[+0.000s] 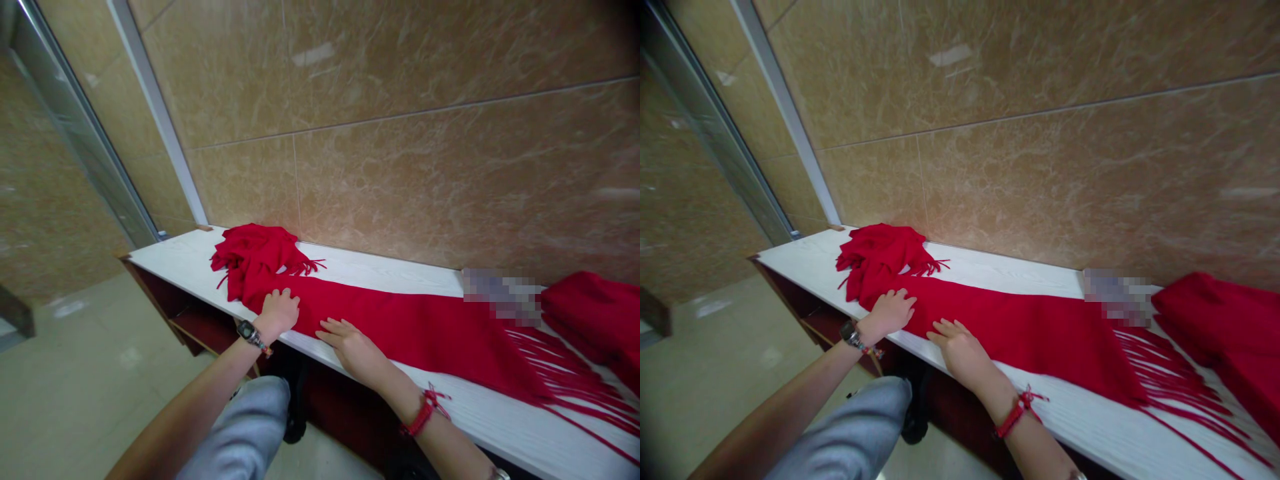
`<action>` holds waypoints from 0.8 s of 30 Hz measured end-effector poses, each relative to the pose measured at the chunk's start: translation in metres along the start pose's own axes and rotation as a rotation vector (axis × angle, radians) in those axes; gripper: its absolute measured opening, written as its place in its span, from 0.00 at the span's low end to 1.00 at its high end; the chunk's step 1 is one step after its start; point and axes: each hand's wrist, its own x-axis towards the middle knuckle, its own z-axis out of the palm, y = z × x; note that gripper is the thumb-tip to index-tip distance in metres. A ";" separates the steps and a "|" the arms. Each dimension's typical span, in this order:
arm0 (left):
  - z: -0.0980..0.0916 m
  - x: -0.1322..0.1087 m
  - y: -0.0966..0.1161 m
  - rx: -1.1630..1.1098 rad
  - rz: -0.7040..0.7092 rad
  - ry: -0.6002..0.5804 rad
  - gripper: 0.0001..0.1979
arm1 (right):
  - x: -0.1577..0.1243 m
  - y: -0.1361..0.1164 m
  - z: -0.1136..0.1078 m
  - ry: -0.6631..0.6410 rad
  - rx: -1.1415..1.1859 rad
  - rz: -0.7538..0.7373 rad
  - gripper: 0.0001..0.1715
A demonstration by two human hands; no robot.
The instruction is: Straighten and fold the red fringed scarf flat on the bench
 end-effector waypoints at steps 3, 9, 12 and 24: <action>0.001 0.005 0.008 -0.179 0.319 0.055 0.17 | 0.000 -0.001 0.000 0.005 0.003 0.002 0.25; 0.014 0.016 -0.008 -0.116 0.018 0.040 0.18 | 0.000 0.001 0.002 0.005 0.026 0.001 0.27; 0.013 0.019 -0.009 -0.076 -0.121 -0.010 0.18 | 0.000 0.001 0.001 0.007 0.030 0.005 0.27; 0.013 0.044 -0.009 -0.102 -0.187 -0.077 0.20 | 0.001 0.002 0.004 0.011 0.019 0.012 0.26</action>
